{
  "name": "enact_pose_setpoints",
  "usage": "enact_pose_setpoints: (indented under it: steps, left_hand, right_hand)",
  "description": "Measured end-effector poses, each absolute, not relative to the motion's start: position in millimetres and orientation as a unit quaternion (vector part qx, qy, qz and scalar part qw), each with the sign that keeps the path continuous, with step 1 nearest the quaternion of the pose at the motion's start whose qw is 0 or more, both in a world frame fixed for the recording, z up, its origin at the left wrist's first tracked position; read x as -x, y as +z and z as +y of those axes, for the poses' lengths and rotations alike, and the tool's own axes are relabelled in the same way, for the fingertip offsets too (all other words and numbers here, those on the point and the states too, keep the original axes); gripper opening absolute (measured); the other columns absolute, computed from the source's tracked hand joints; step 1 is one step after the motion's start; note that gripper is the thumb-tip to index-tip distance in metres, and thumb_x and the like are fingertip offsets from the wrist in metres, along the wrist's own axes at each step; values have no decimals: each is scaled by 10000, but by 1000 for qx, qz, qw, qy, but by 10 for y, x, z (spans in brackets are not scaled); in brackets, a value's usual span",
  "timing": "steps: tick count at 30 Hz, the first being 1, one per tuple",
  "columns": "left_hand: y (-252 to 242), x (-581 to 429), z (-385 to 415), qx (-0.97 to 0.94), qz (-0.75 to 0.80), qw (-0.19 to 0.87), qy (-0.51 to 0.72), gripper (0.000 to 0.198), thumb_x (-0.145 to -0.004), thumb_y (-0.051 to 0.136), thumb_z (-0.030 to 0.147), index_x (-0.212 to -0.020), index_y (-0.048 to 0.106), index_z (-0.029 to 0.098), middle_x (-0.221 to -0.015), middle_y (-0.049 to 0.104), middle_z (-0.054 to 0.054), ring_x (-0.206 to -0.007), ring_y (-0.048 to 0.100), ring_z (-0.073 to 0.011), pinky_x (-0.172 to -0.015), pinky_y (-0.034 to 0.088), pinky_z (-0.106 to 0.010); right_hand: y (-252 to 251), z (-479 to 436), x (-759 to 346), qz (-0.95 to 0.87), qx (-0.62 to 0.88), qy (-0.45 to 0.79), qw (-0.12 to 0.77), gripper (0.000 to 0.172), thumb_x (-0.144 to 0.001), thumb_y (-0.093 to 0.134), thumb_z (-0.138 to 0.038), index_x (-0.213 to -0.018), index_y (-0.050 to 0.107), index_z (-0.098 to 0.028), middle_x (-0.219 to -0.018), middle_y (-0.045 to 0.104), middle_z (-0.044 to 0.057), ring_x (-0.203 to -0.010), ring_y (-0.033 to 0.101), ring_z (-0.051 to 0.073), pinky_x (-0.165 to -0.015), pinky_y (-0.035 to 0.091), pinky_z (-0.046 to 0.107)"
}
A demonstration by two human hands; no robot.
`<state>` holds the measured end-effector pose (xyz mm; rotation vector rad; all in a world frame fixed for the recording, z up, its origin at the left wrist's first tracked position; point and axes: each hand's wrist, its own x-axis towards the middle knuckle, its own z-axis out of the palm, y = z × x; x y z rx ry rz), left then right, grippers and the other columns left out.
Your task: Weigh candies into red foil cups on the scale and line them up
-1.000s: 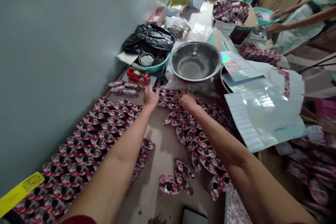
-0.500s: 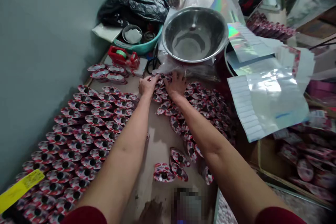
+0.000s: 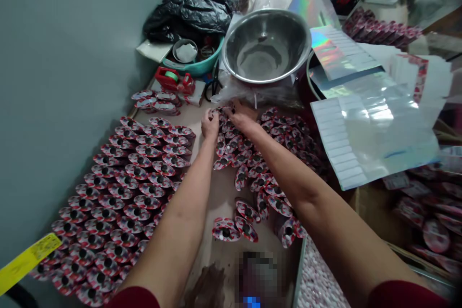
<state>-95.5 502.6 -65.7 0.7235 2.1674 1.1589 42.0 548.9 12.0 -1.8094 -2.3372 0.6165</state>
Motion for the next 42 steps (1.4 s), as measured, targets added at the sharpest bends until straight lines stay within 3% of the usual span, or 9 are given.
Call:
enact_pose_setpoints:
  steps: [3,5,10,14,18,24,27,34,42]
  left_hand:
    - [-703,1049,4990,-315,772,315,454,299,-962,705,397,-1211,775,247,-1132,787,-65,-1162,722,-262,-1118,522,-390]
    - [-755,1047,4923,-324,753,327,471,325,-970,708,406,-1237,778,236,-1231,783,-85,-1233,705,-270,-1172,492,-402]
    - [-868,907,4691,-307,715,334,532,347,-992,665,399,-1271,749,211,-1400,748,-102,-1389,648,-276,-1253,437,-407]
    - [-891,830,4642,-310,676,342,575,382,-965,692,405,-1288,722,202,-1517,678,-125,-1522,548,-264,-1306,378,-399]
    - [-944,788,4665,-314,643,372,591,544,-948,678,306,-1478,613,201,-1544,662,-122,-1478,600,-243,-1258,446,-365]
    - [-1035,654,4401,-325,657,345,587,402,-931,712,381,-1303,759,236,-1415,756,-40,-1390,653,-261,-1269,441,-390]
    - [-962,519,4149,-320,667,334,585,389,-940,689,396,-1274,772,215,-1389,768,-53,-1353,674,-267,-1246,465,-396]
    - [-773,158,3607,-301,688,332,570,380,-991,624,335,-1330,738,205,-1391,763,-58,-1330,691,-235,-1211,506,-371]
    - [-767,11,3115,-307,691,328,566,430,-1034,581,464,-1361,712,216,-1424,739,-70,-1364,671,-237,-1218,494,-364]
  right_hand:
    - [18,5525,-270,-771,612,166,65,674,-1056,401,-727,-1465,589,-226,-1424,679,226,-1331,606,436,-1146,395,652]
    - [-91,5533,-209,-761,627,143,78,722,-1069,366,-720,-1498,537,-165,-1417,678,253,-1310,623,435,-1146,386,664]
    - [-207,5549,-283,-778,603,153,89,673,-1100,384,-600,-1587,458,-141,-1361,734,212,-1288,660,397,-1150,404,579]
    - [-156,5578,-388,-809,562,159,73,527,-1082,437,-502,-1489,624,-224,-1443,702,165,-1353,610,400,-1142,421,567]
    - [-194,5595,-393,-827,535,163,60,474,-1052,466,-404,-1464,663,-276,-1496,655,135,-1342,600,379,-1115,445,560]
    - [-259,5383,-505,-857,498,109,66,452,-1065,470,-428,-1364,710,-187,-1470,649,191,-1332,572,384,-1148,389,546]
    - [-198,5179,-648,-870,477,117,47,440,-1062,470,-422,-1335,711,-175,-1386,676,204,-1245,609,378,-1119,402,539]
    - [-112,4781,-904,-877,455,156,-3,459,-1051,473,-447,-1377,672,-192,-1387,636,185,-1304,554,379,-1177,348,555]
    - [-97,4276,-1052,-872,458,171,-20,456,-1078,436,-430,-1413,604,-170,-1444,578,198,-1355,502,397,-1205,299,591]
